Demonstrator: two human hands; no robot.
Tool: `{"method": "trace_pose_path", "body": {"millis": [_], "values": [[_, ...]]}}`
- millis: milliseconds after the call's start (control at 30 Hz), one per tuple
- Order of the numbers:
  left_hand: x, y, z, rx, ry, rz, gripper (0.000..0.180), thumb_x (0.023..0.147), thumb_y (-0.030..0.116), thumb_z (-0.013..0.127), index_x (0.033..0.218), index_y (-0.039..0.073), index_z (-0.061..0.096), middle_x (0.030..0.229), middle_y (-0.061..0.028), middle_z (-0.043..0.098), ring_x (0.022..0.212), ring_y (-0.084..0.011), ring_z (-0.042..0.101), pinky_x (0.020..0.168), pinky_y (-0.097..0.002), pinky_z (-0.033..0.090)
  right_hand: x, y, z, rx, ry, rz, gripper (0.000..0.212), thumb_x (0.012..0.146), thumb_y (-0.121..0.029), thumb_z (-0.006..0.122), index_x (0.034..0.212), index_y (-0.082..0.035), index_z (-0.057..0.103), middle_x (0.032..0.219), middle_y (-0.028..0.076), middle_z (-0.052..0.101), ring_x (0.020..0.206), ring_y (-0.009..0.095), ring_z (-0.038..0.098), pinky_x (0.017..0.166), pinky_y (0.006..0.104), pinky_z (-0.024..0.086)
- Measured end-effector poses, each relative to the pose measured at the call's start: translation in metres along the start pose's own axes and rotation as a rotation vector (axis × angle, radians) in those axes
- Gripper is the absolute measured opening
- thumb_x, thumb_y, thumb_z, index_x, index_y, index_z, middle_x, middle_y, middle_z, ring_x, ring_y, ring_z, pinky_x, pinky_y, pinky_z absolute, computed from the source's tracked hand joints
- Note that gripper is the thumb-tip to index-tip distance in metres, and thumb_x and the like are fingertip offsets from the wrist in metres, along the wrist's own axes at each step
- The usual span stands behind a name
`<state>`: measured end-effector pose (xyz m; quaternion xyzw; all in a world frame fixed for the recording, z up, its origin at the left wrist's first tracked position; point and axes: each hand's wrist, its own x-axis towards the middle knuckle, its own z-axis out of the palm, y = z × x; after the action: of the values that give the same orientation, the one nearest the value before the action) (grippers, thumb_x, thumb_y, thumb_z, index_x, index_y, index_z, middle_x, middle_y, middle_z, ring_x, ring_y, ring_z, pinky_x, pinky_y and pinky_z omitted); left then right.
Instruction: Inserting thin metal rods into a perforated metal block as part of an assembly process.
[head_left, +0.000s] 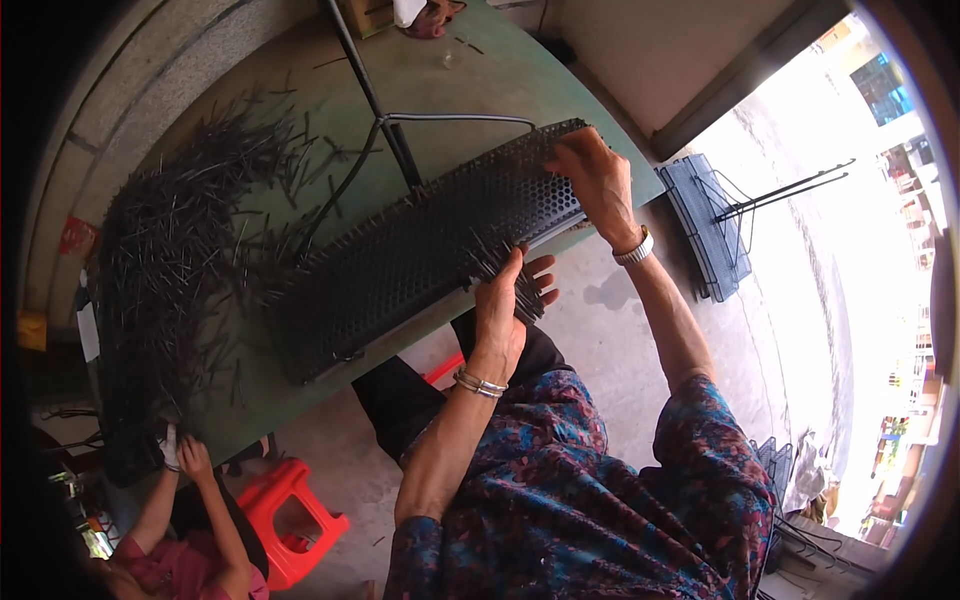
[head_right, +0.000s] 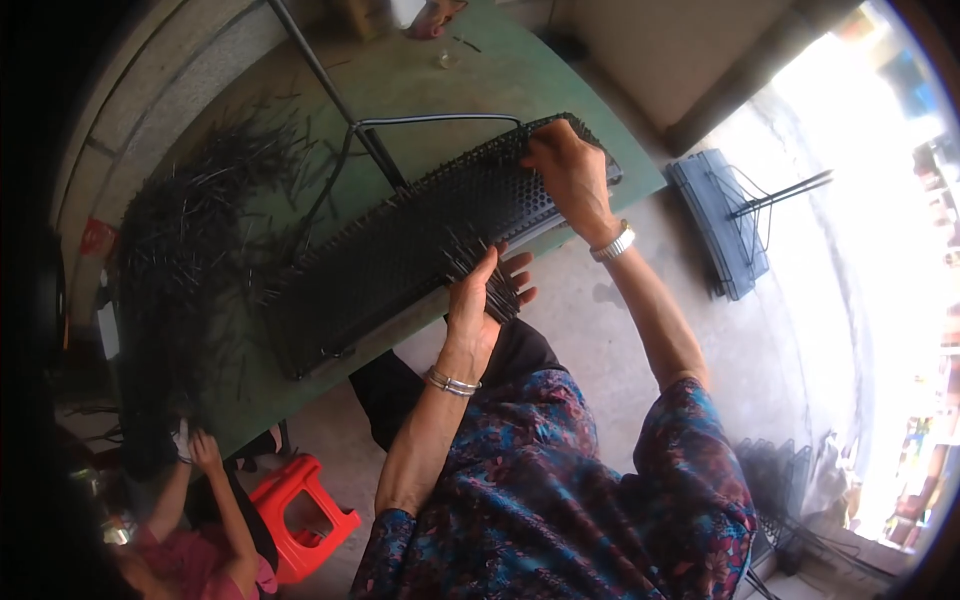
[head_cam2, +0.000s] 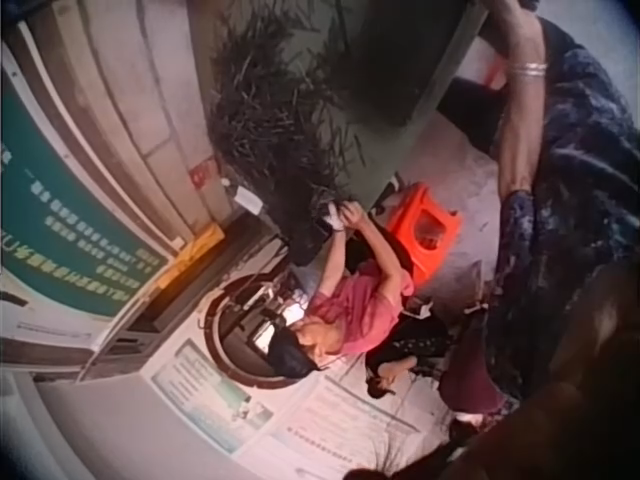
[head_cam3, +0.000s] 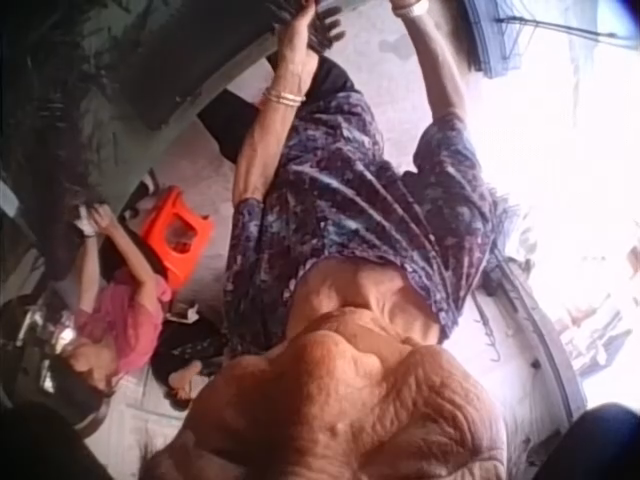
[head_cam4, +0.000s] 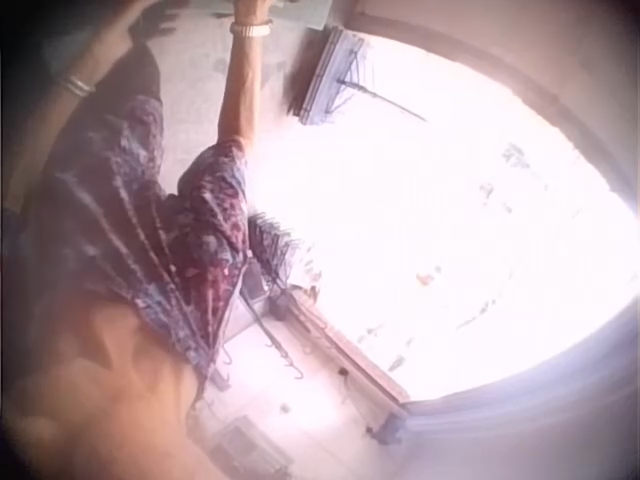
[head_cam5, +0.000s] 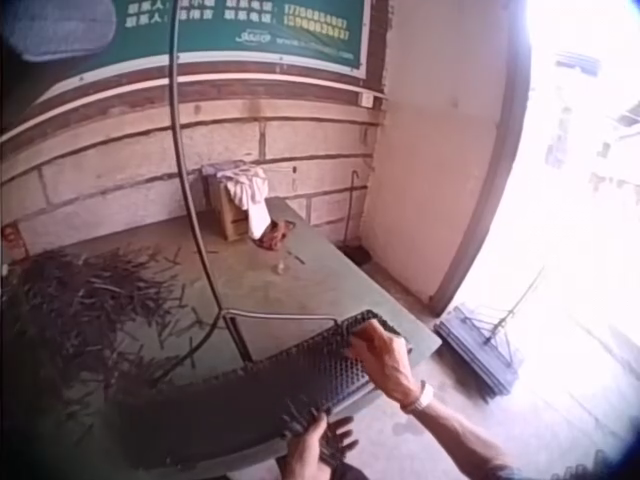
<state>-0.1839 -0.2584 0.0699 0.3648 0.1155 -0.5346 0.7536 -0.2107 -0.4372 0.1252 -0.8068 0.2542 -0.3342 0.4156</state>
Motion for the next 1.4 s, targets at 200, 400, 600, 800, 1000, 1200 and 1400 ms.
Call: {"method": "trace_pose_path", "body": {"millis": [200, 400, 600, 800, 1000, 1200, 1400], "values": [[-0.005, 0.001, 0.004, -0.002, 0.039, 0.024, 0.021, 0.095, 0.024, 0.058, 0.104, 0.005, 0.06, 0.094, -0.0128, 0.069, 0.073, -0.0152, 0.06, 0.063, -0.0325, 0.055, 0.001, 0.009, 0.003, -0.005, 0.005, -0.005, 0.012, 0.09, -0.006, 0.06, 0.099, 0.002, 0.06, 0.084, 0.009, 0.07, 0.08, 0.014, 0.071, 0.068, 0.0245, 0.053], [-0.001, -0.002, -0.003, 0.035, 0.071, 0.045, 0.017, 0.094, 0.022, 0.061, 0.103, 0.008, 0.06, 0.081, -0.0075, 0.066, 0.064, -0.0142, 0.058, 0.055, -0.0314, 0.05, 0.003, 0.01, 0.004, -0.149, -0.061, -0.091, 0.011, 0.087, -0.01, 0.062, 0.095, -0.002, 0.062, 0.083, 0.01, 0.067, 0.075, 0.018, 0.068, 0.067, 0.0304, 0.05], [-0.005, -0.003, -0.001, 0.036, 0.059, 0.09, 0.02, 0.093, 0.024, 0.063, 0.103, 0.006, 0.06, 0.076, -0.0048, 0.062, 0.061, -0.012, 0.056, 0.051, -0.027, 0.047, 0.008, 0.017, 0.01, -0.467, -0.069, -0.312, 0.011, 0.083, -0.017, 0.065, 0.092, -0.01, 0.066, 0.085, 0.008, 0.058, 0.083, 0.025, 0.06, 0.07, 0.0368, 0.047], [-0.003, -0.005, -0.002, 0.02, 0.046, 0.113, 0.025, 0.092, 0.026, 0.064, 0.103, 0.004, 0.063, 0.077, -0.0052, 0.062, 0.06, -0.0108, 0.054, 0.05, -0.0257, 0.045, 0.014, 0.022, 0.015, -0.567, -0.082, -0.393, 0.011, 0.084, -0.02, 0.065, 0.093, -0.013, 0.068, 0.085, 0.007, 0.057, 0.084, 0.025, 0.059, 0.07, 0.0372, 0.047], [-0.006, -0.003, -0.002, 0.015, 0.009, 0.115, 0.021, 0.093, 0.023, 0.063, 0.105, 0.005, 0.06, 0.077, -0.0049, 0.061, 0.06, -0.011, 0.054, 0.05, -0.026, 0.045, 0.012, 0.027, 0.018, -0.606, 0.014, -0.403, 0.013, 0.085, -0.021, 0.063, 0.093, -0.014, 0.072, 0.086, 0.008, 0.061, 0.083, 0.026, 0.059, 0.069, 0.0385, 0.047], [-0.009, -0.001, 0.0, 0.011, 0.002, 0.126, 0.02, 0.092, 0.022, 0.065, 0.103, 0.006, 0.06, 0.078, -0.0055, 0.062, 0.06, -0.0108, 0.054, 0.05, -0.0248, 0.045, 0.012, 0.019, 0.017, -0.644, -0.007, -0.332, 0.014, 0.085, -0.019, 0.062, 0.092, -0.012, 0.072, 0.087, 0.009, 0.062, 0.084, 0.027, 0.059, 0.069, 0.0386, 0.047], [-0.009, -0.001, 0.002, 0.036, 0.01, 0.135, 0.02, 0.09, 0.023, 0.067, 0.102, 0.007, 0.061, 0.081, -0.0065, 0.066, 0.062, -0.0113, 0.056, 0.049, -0.0241, 0.045, 0.003, 0.022, 0.013, -0.565, -0.038, -0.329, 0.014, 0.085, -0.02, 0.064, 0.093, -0.012, 0.072, 0.087, 0.009, 0.062, 0.085, 0.027, 0.06, 0.07, 0.0389, 0.047]]}}
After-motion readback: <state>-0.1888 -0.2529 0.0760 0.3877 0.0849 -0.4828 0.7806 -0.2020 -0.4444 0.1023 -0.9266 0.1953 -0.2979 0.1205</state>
